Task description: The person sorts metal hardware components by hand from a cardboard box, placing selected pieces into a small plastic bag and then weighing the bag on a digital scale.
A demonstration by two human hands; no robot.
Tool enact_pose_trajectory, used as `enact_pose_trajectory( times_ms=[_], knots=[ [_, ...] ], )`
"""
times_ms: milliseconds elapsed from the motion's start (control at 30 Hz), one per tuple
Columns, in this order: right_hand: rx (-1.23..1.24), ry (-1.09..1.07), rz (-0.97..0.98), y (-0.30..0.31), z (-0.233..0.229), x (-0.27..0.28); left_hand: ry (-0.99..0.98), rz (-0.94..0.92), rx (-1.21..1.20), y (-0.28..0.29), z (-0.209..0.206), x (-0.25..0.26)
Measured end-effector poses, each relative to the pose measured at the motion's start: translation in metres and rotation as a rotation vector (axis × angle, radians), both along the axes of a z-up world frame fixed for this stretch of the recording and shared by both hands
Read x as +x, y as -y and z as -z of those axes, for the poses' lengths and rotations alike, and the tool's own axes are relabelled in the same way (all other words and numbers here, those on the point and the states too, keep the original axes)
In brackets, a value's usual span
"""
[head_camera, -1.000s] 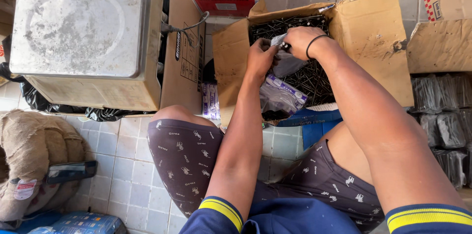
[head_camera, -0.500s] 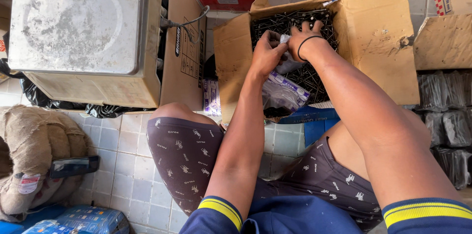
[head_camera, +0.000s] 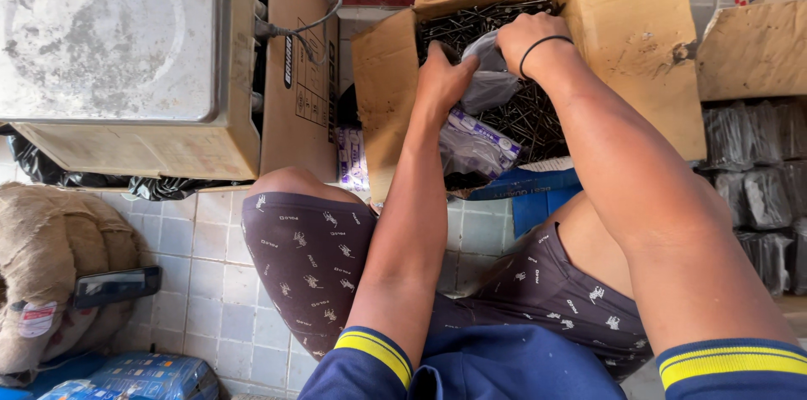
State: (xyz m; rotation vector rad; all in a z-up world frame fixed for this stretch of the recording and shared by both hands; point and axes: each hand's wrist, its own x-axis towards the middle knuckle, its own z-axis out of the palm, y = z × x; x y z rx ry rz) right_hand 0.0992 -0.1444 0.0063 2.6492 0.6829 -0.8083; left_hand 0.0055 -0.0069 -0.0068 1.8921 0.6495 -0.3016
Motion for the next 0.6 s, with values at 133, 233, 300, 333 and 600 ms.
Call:
enact_pose_trajectory(
  times_ms=[133, 233, 300, 333, 600],
  knots=[
    [0.092, -0.024, 0.101, 0.011, -0.006, -0.011, -0.094, 0.128, 0.055, 0.009, 0.002, -0.002],
    [0.170, -0.109, 0.186, 0.014, -0.011, -0.018, 0.147, 0.152, 0.004, 0.014, 0.004, -0.003],
    [0.275, -0.001, 0.101, 0.016, -0.015, -0.018, 0.260, 0.014, -0.213, 0.014, 0.001, 0.000],
    [0.270, -0.010, 0.097, 0.020, -0.015, -0.020, 0.251, 0.008, -0.216, 0.014, 0.000, -0.002],
    [0.426, -0.041, 0.250, 0.039, -0.028, -0.015, 0.186, -0.076, -0.391, 0.028, 0.009, -0.004]
  ],
)
